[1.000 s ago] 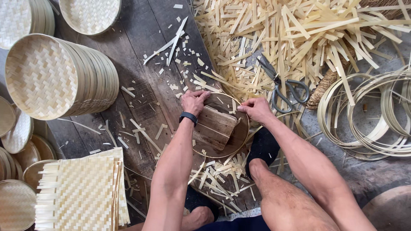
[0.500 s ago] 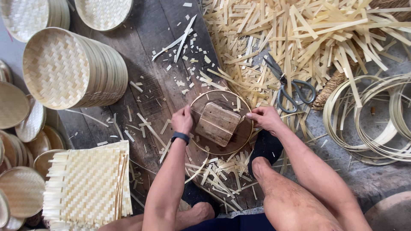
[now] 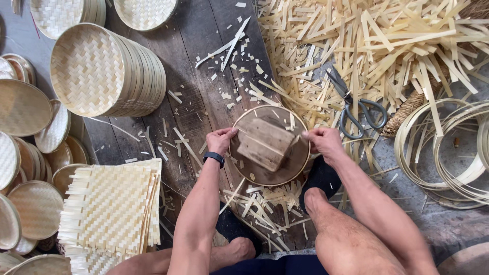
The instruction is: The person weaves thin bamboo strips into a circular basket base, fits a pre-made bamboo rim onto the woven material, and trims the excess strips with shears.
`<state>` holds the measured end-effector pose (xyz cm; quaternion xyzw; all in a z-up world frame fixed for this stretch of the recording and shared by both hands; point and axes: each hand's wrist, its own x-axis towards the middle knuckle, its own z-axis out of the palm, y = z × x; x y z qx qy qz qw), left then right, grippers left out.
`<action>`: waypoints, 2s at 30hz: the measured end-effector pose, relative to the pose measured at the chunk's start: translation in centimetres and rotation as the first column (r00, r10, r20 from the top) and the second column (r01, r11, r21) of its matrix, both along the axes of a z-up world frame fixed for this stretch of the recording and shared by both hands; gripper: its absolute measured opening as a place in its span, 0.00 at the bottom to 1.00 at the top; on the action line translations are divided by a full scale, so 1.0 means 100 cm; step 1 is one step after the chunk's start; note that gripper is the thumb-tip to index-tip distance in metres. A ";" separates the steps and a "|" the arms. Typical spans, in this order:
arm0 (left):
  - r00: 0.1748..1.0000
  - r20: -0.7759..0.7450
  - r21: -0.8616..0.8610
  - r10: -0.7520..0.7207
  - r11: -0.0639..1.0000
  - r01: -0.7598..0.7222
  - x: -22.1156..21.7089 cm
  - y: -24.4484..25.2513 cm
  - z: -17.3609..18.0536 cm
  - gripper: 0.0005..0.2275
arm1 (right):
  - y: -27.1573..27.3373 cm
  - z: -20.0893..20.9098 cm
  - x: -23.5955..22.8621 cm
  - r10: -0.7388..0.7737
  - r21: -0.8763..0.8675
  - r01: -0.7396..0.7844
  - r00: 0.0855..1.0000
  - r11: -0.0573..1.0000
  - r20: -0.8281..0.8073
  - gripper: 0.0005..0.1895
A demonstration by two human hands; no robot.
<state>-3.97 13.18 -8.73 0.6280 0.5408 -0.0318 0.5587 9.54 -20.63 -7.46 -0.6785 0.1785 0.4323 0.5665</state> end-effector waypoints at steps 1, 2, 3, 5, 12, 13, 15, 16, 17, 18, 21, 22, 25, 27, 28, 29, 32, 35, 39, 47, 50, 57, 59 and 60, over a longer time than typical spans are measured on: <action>0.986 0.054 -0.165 0.159 0.975 -0.148 -0.005 0.000 0.001 0.15 | -0.005 0.005 0.001 -0.024 0.147 0.031 0.999 0.989 -0.047 0.12; 0.945 0.077 -0.332 0.319 0.902 -0.277 -0.012 -0.001 0.000 0.16 | -0.013 0.009 0.002 -0.042 0.286 0.070 0.994 0.956 -0.103 0.12; 0.926 0.092 -0.428 0.366 0.854 -0.295 -0.027 -0.006 0.001 0.16 | -0.018 0.012 0.001 -0.052 0.415 0.116 0.985 0.902 -0.163 0.11; 0.908 0.121 -0.601 0.400 0.758 -0.254 -0.060 -0.031 0.001 0.14 | -0.009 0.011 -0.014 0.013 0.343 0.038 0.989 0.939 -0.146 0.11; 0.925 0.050 -0.559 0.377 0.778 -0.287 -0.085 -0.081 -0.028 0.10 | 0.003 -0.010 -0.036 0.131 0.036 -0.129 0.990 0.991 -0.045 0.10; 0.927 0.039 -0.546 0.374 0.784 -0.294 -0.086 -0.082 -0.027 0.10 | 0.003 -0.011 -0.038 0.117 0.037 -0.115 0.992 0.993 -0.048 0.10; 0.932 0.026 -0.521 0.362 0.800 -0.296 -0.082 -0.081 -0.024 0.10 | 0.006 -0.012 -0.038 0.082 0.039 -0.080 0.996 0.996 -0.046 0.10; 0.933 0.027 -0.504 0.359 0.811 -0.297 -0.081 -0.082 -0.022 0.11 | 0.005 -0.011 -0.038 0.073 0.051 -0.070 0.996 0.996 -0.058 0.10; 0.934 0.029 -0.486 0.356 0.822 -0.298 -0.081 -0.083 -0.021 0.11 | 0.005 -0.010 -0.039 0.065 0.064 -0.060 0.995 0.996 -0.071 0.09; 0.934 0.028 -0.468 0.356 0.830 -0.303 -0.082 -0.083 -0.020 0.11 | 0.004 -0.008 -0.041 0.059 0.075 -0.053 0.995 0.996 -0.085 0.09; 0.938 0.036 -0.453 0.344 0.843 -0.291 -0.083 -0.079 -0.023 0.13 | 0.007 -0.007 -0.044 0.063 0.044 -0.062 0.997 0.997 -0.033 0.10; 0.942 0.024 -0.442 0.334 0.849 -0.290 -0.083 -0.079 -0.024 0.12 | 0.009 -0.008 -0.046 0.062 0.025 -0.062 0.998 0.998 -0.024 0.10; 0.949 0.014 -0.428 0.316 0.859 -0.280 -0.082 -0.076 -0.021 0.12 | 0.013 -0.006 -0.047 0.059 -0.008 -0.060 0.998 0.998 -0.012 0.10; 0.946 0.044 -0.443 0.320 0.855 -0.269 -0.078 -0.075 -0.012 0.11 | 0.014 -0.001 -0.046 0.058 0.001 -0.058 0.998 0.998 -0.024 0.10; 0.969 0.029 -0.412 0.246 0.886 -0.212 -0.074 -0.069 -0.003 0.12 | 0.014 0.003 -0.042 0.182 -0.068 -0.180 0.983 0.981 0.015 0.14; 0.985 0.012 -0.381 0.171 0.912 -0.153 -0.071 -0.060 0.011 0.12 | 0.013 0.008 -0.035 0.304 -0.142 -0.295 0.952 0.945 0.046 0.17; 0.995 0.017 -0.192 -0.101 0.976 0.102 -0.052 -0.028 0.075 0.12 | 0.017 0.033 -0.019 0.431 -0.222 -0.371 0.819 0.901 0.379 0.53; 0.895 -0.153 0.110 -0.418 0.893 0.436 -0.015 -0.025 0.156 0.12 | 0.037 0.069 -0.008 0.404 -0.013 -0.433 0.828 0.901 0.389 0.77; 0.857 0.108 0.343 -0.504 0.828 0.444 0.012 -0.069 0.213 0.21 | 0.073 0.105 -0.010 0.349 0.108 -0.410 0.866 0.906 0.357 0.84; 0.748 0.544 0.427 -0.380 0.893 0.143 -0.003 -0.133 0.159 0.31 | 0.082 0.135 -0.017 -0.083 0.385 0.031 0.990 0.922 0.118 0.70; 0.664 0.610 0.524 -0.433 0.849 0.071 0.003 -0.134 0.148 0.29 | 0.079 0.146 -0.016 -0.076 0.429 0.011 0.988 0.903 0.135 0.62; 0.699 0.512 0.618 -0.499 0.779 0.104 0.008 -0.111 0.123 0.29 | 0.038 0.088 -0.014 -0.002 0.562 0.039 0.998 0.826 -0.066 0.44; 0.642 0.698 0.407 -0.315 0.914 0.007 0.007 -0.083 0.114 0.29 | 0.009 0.060 -0.014 -0.003 0.665 0.122 0.984 0.737 -0.178 0.39; 0.798 0.532 0.476 -0.285 0.880 -0.003 0.005 -0.064 0.112 0.28 | -0.003 0.050 -0.018 -0.012 0.689 0.174 0.972 0.704 -0.233 0.38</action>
